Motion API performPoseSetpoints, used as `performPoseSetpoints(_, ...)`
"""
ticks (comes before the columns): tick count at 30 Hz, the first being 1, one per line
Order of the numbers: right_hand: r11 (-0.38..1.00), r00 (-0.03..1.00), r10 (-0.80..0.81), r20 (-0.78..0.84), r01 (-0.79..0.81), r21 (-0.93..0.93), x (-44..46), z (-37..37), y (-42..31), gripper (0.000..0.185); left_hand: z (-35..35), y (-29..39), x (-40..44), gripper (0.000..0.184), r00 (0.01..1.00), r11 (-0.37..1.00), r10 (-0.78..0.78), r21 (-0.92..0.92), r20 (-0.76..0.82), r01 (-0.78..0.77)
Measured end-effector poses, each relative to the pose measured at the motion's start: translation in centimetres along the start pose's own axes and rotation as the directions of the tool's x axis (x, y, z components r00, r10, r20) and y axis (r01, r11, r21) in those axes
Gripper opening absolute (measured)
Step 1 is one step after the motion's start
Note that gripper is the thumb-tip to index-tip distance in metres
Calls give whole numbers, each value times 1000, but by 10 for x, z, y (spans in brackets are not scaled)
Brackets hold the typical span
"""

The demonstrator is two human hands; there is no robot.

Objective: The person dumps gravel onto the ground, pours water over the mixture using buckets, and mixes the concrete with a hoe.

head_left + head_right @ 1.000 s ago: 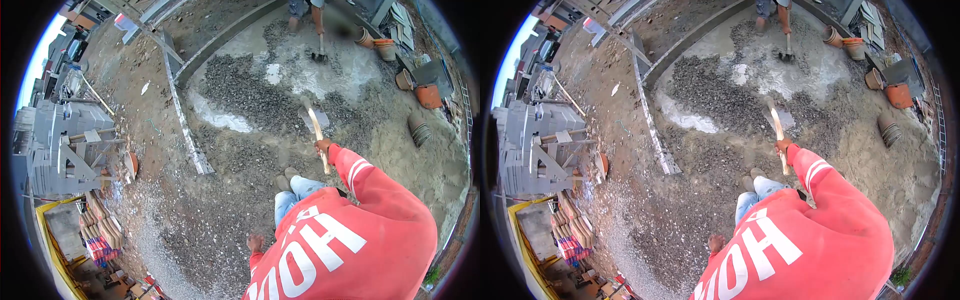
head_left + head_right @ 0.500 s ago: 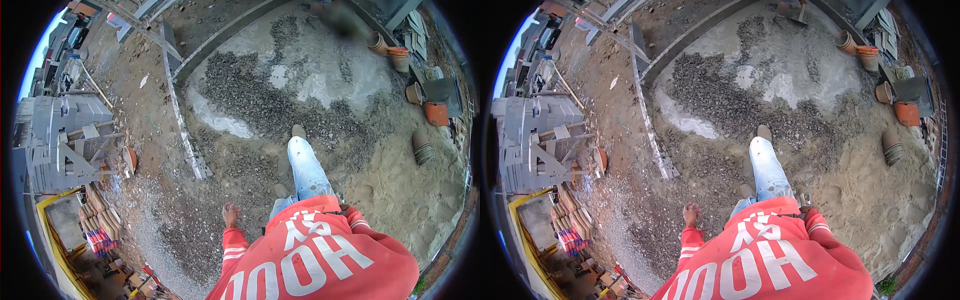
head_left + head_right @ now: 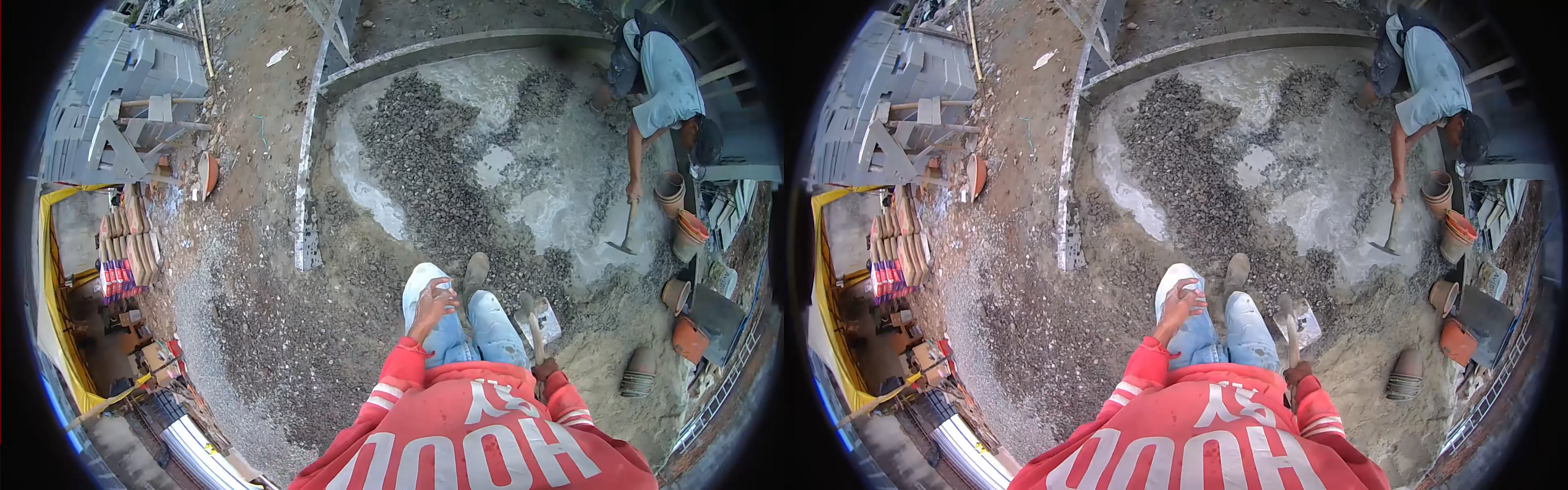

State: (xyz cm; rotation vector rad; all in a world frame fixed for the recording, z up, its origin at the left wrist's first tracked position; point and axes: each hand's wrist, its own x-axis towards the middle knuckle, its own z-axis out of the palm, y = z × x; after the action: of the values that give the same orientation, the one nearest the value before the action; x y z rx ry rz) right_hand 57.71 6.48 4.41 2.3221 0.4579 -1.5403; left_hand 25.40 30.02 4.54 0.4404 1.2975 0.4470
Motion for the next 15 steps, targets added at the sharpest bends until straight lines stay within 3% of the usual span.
performPoseSetpoints(3, 986, 994, -106, -12, 103, -127, -32, -75, -104, 29, 50, 26, 14, 40, 994, 997, -39, -63, 102, 45)
performPoseSetpoints(4, 957, 961, -257, -100, 239, -163, -40, -90, -133, 29, 60, 30, 20, 44, 977, 986, -94, -121, 191, 119)
performPoseSetpoints(5, 906, 897, -405, -176, 368, -211, -48, -100, -159, 30, 69, 34, 31, 49, 949, 966, -138, -172, 283, 192)
performPoseSetpoints(6, 897, 893, -415, -173, 369, -243, -52, -105, -181, 30, 77, 37, 44, 49, 952, 961, -124, -205, 280, 185)
performPoseSetpoints(8, 717, 711, -672, -205, 557, -419, -53, -115, -228, 41, 94, 51, 85, 52, 938, 919, -234, -255, 256, 299)
performPoseSetpoints(9, 693, 696, -698, -169, 597, -405, -60, -118, -254, 43, 100, 68, 111, 52, 942, 916, -204, -287, 267, 280)
performPoseSetpoints(11, 653, 676, -732, -89, 658, -375, -76, -108, -304, 48, 92, 108, 162, 44, 977, 864, -115, -467, 177, 186)
performPoseSetpoints(12, 638, 670, -741, -45, 681, -361, -79, -98, -328, 51, 83, 129, 190, 36, 996, 798, -78, -595, 53, 94)
performPoseSetpoints(13, 644, 736, -676, -43, 561, -521, -77, -85, -347, 53, 72, 151, 221, 29, 995, 712, -63, -702, -77, -9)
performPoseSetpoints(15, 622, 673, -733, -99, 605, -498, -23, -62, -361, 43, 28, 178, 273, 16, 960, 767, 21, -612, -278, -194)
